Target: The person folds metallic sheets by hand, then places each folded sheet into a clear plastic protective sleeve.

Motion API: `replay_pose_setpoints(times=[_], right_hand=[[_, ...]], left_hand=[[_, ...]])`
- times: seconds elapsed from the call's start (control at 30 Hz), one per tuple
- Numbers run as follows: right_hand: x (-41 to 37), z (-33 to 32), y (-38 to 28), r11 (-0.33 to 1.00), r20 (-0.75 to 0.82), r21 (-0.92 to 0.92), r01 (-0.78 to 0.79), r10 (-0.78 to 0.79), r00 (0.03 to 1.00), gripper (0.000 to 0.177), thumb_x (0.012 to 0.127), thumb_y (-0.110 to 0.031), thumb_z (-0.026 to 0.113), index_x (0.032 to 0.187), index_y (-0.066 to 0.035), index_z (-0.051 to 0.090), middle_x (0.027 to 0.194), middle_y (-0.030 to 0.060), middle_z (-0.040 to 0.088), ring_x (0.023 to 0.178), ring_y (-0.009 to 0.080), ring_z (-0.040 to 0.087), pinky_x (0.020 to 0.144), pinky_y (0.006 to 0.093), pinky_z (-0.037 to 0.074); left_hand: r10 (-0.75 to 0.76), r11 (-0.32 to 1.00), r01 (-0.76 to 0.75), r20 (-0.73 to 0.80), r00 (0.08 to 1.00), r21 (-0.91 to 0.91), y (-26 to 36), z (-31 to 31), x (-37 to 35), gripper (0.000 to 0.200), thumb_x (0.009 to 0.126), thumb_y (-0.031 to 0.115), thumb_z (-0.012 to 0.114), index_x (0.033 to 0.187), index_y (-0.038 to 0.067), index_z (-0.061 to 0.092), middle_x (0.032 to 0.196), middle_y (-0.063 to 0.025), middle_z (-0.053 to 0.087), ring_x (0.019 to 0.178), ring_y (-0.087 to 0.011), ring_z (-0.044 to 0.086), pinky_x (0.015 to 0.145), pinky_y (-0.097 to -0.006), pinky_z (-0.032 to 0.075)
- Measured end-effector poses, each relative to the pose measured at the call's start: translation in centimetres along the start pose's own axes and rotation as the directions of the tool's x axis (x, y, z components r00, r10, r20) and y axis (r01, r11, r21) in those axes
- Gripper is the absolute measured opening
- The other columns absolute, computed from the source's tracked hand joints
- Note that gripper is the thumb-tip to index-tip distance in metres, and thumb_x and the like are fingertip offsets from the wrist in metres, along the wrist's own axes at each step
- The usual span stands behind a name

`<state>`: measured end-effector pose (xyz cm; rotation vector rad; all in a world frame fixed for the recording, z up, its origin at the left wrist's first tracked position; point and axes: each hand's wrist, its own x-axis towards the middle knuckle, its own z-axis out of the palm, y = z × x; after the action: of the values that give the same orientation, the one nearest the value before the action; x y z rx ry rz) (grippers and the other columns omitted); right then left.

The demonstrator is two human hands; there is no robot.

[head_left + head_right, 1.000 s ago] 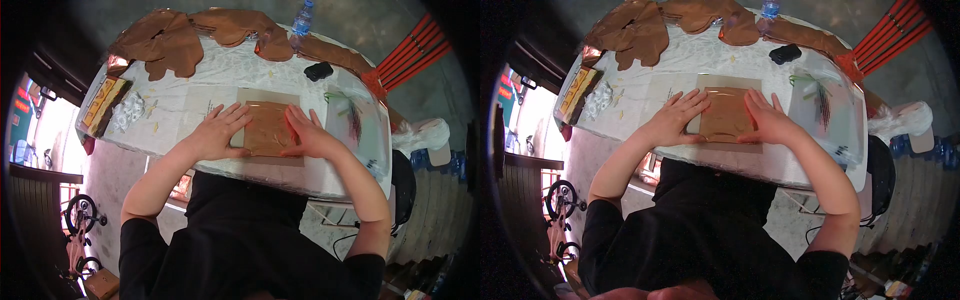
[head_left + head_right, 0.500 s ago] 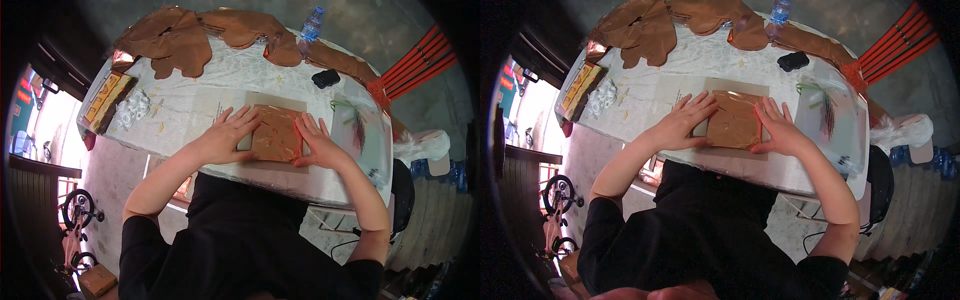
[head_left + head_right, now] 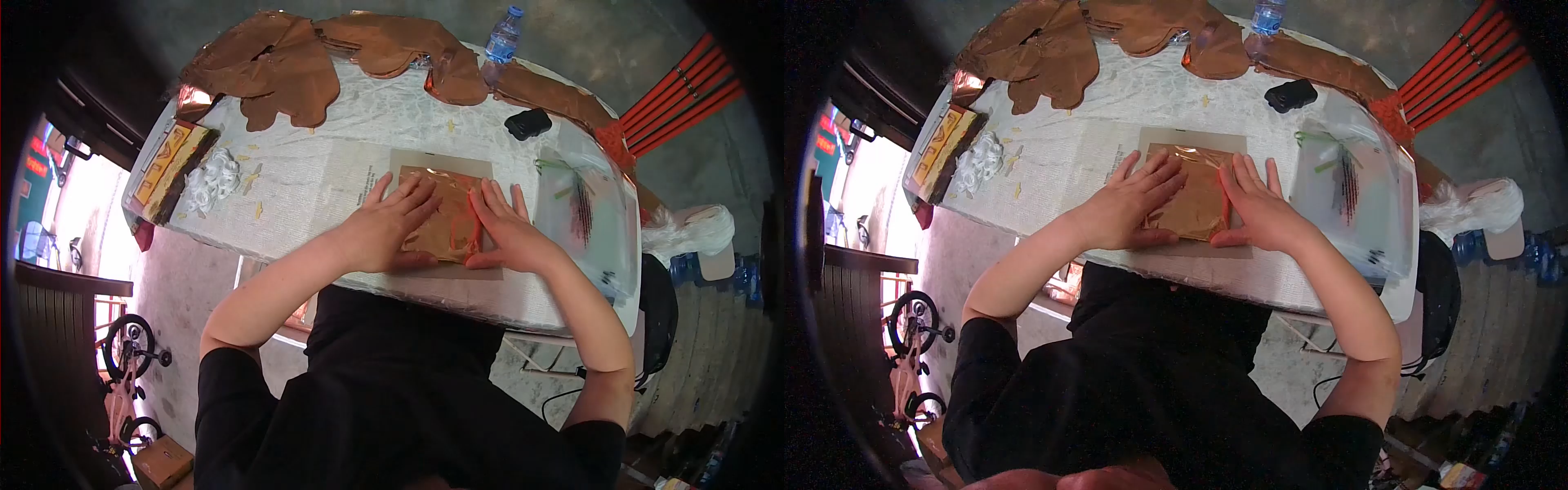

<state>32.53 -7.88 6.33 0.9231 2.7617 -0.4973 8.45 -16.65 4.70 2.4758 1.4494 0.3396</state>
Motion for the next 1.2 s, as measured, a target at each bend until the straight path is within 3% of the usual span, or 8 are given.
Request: replay_pose_setpoints(times=[0.13, 0.27, 0.47, 0.77, 0.93, 1.2], right_hand=[[0.3, 0.3, 0.1, 1.000, -0.012, 0.006, 0.011, -0.011, 1.000, 0.110, 0.070, -0.046, 0.074, 0.146, 0.001, 0.009, 0.150, 0.0278, 0.005, 0.142, 0.0338, 0.000, 0.114, 0.0459, -0.003], [0.2, -0.2, 0.2, 1.000, 0.003, 0.019, 0.003, -0.003, 1.000, 0.110, 0.070, -0.048, 0.074, 0.146, 0.001, 0.010, 0.151, 0.0276, 0.006, 0.143, 0.0331, 0.001, 0.114, 0.0461, -0.003], [-0.2, -1.3, 1.0, 0.999, 0.087, -0.041, 0.026, -0.023, 0.996, 0.112, 0.068, -0.050, 0.074, 0.146, 0.000, 0.010, 0.151, 0.0269, 0.006, 0.143, 0.0309, 0.004, 0.114, 0.0470, -0.004], [-1.0, -1.8, 2.0, 0.998, 0.128, 0.066, 0.006, -0.014, 0.992, 0.113, 0.067, -0.049, 0.076, 0.148, -0.006, 0.010, 0.152, 0.0236, 0.006, 0.143, 0.0302, 0.005, 0.113, 0.0500, -0.004], [-1.3, -1.3, 2.0, 1.000, 0.087, 0.025, 0.019, -0.021, 0.996, 0.111, 0.067, -0.046, 0.076, 0.148, -0.006, 0.011, 0.152, 0.0223, 0.007, 0.143, 0.0287, 0.004, 0.113, 0.0493, -0.004], [-1.3, -0.9, 1.8, 0.997, 0.068, -0.043, 0.069, -0.066, 0.995, 0.106, 0.072, -0.044, 0.073, 0.146, -0.001, 0.011, 0.152, 0.0233, 0.008, 0.143, 0.0295, 0.003, 0.114, 0.0485, -0.003]], left_hand=[[0.010, 1.000, -0.009, -0.022, 1.000, 0.025, -0.1, 0.2, -0.1, 0.080, 0.084, 0.055, 0.054, 0.139, 0.002, 0.035, 0.148, -0.0190, 0.027, 0.141, -0.0328, 0.016, 0.112, -0.0528, 0.011], [-0.018, 1.000, 0.019, 0.037, 0.999, -0.021, -0.1, -0.1, -0.3, 0.079, 0.084, 0.051, 0.057, 0.142, 0.004, 0.031, 0.150, -0.0175, 0.023, 0.142, -0.0315, 0.012, 0.112, -0.0516, 0.009], [0.019, 1.000, -0.018, -0.081, 0.997, 0.002, -0.3, 0.8, -0.5, 0.080, 0.083, 0.056, 0.055, 0.139, 0.002, 0.035, 0.147, -0.0166, 0.029, 0.141, -0.0297, 0.016, 0.112, -0.0518, 0.012], [-0.033, 0.999, 0.033, 0.008, 0.999, -0.013, 0.0, 0.2, -0.3, 0.081, 0.080, 0.051, 0.062, 0.140, 0.005, 0.034, 0.149, -0.0144, 0.028, 0.142, -0.0285, 0.016, 0.113, -0.0507, 0.012], [-0.025, 0.999, 0.027, -0.080, 0.996, 0.033, 0.1, 0.4, -0.6, 0.085, 0.080, 0.053, 0.061, 0.141, 0.003, 0.031, 0.150, -0.0172, 0.024, 0.142, -0.0303, 0.014, 0.113, -0.0507, 0.010], [-0.072, 0.997, 0.072, -0.046, 0.996, 0.000, 0.2, 0.5, -0.4, 0.091, 0.079, 0.053, 0.062, 0.142, -0.002, 0.024, 0.150, -0.0209, 0.020, 0.142, -0.0325, 0.011, 0.112, -0.0519, 0.009]])
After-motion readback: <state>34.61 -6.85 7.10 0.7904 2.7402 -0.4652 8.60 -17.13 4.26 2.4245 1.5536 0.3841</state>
